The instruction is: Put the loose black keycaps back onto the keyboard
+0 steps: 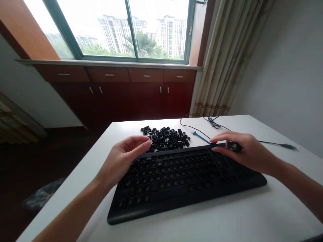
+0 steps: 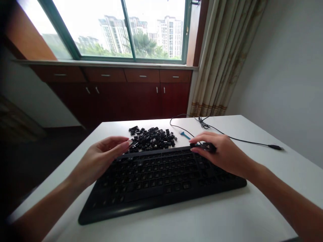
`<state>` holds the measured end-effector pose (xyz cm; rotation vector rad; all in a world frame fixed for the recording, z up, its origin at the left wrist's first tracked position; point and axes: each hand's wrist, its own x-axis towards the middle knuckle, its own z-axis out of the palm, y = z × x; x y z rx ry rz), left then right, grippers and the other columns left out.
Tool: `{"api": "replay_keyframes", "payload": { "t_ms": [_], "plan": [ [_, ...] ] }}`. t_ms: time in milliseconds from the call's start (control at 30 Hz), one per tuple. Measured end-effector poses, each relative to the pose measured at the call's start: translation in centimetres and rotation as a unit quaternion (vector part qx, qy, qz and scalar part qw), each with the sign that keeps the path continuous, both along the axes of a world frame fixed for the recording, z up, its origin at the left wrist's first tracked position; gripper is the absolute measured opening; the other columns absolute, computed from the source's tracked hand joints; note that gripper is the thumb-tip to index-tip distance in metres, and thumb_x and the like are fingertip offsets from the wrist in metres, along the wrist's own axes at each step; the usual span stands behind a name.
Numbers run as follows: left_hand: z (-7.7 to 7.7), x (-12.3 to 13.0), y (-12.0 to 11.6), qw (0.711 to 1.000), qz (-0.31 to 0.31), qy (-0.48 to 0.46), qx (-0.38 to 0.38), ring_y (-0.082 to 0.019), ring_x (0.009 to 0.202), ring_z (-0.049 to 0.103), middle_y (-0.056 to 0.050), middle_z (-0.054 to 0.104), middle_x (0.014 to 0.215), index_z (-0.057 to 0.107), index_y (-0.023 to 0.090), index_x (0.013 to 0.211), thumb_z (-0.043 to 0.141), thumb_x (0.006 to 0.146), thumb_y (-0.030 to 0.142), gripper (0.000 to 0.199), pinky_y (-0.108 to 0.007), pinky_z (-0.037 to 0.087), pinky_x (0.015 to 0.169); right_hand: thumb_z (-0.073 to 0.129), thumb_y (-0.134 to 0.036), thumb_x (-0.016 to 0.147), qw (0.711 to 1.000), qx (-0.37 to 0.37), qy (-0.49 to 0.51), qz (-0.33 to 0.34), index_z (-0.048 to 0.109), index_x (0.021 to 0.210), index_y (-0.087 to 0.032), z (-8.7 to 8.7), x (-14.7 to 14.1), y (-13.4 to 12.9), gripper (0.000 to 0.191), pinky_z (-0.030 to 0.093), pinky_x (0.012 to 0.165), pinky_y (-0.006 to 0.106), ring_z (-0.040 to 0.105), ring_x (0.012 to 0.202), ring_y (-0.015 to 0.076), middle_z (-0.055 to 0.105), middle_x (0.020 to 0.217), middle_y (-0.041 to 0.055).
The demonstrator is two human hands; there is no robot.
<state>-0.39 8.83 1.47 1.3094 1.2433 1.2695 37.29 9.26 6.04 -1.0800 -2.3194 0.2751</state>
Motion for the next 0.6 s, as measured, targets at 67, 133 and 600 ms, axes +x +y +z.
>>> {"api": "replay_keyframes", "payload": {
  "t_ms": [67, 133, 600],
  "plan": [
    [0.0, 0.4, -0.3, 0.997, -0.021, 0.075, 0.026, -0.015, 0.088, 0.070, -0.004, 0.076, 0.097, 0.074, 0.023, 0.101, 0.081, 0.078, 0.040, 0.029, -0.022, 0.058, 0.080, 0.071, -0.038, 0.088, 0.999, -0.013, -0.002, -0.037, 0.072, 0.104, -0.026, -0.8, 3.5, -1.1, 0.019, 0.057, 0.082, 0.033, 0.071, 0.090, 0.0204, 0.075, 0.102, 0.0043],
    [-0.2, 0.8, -0.5, 0.987, -0.046, 0.141, 0.053, -0.016, 0.087, 0.070, -0.003, 0.075, 0.097, 0.074, 0.024, 0.100, 0.078, 0.080, 0.041, 0.027, -0.023, 0.058, 0.079, 0.071, -0.037, 0.089, 0.998, -0.028, 0.005, -0.050, 0.072, 0.099, -0.026, -1.8, 6.2, -2.1, 0.015, 0.057, 0.085, 0.033, 0.071, 0.093, 0.0212, 0.075, 0.103, 0.0043],
    [-1.9, 3.0, -1.1, 0.883, -0.096, 0.392, 0.241, -0.018, 0.094, 0.069, -0.004, 0.072, 0.107, 0.072, 0.026, 0.097, 0.069, 0.089, 0.038, 0.015, -0.029, 0.057, 0.087, 0.063, -0.019, 0.092, 0.997, -0.075, 0.029, 0.011, 0.073, 0.108, -0.026, -6.2, 10.5, -4.3, 0.020, 0.060, 0.089, 0.036, 0.072, 0.103, 0.0236, 0.074, 0.114, 0.0080]
  ]
}}
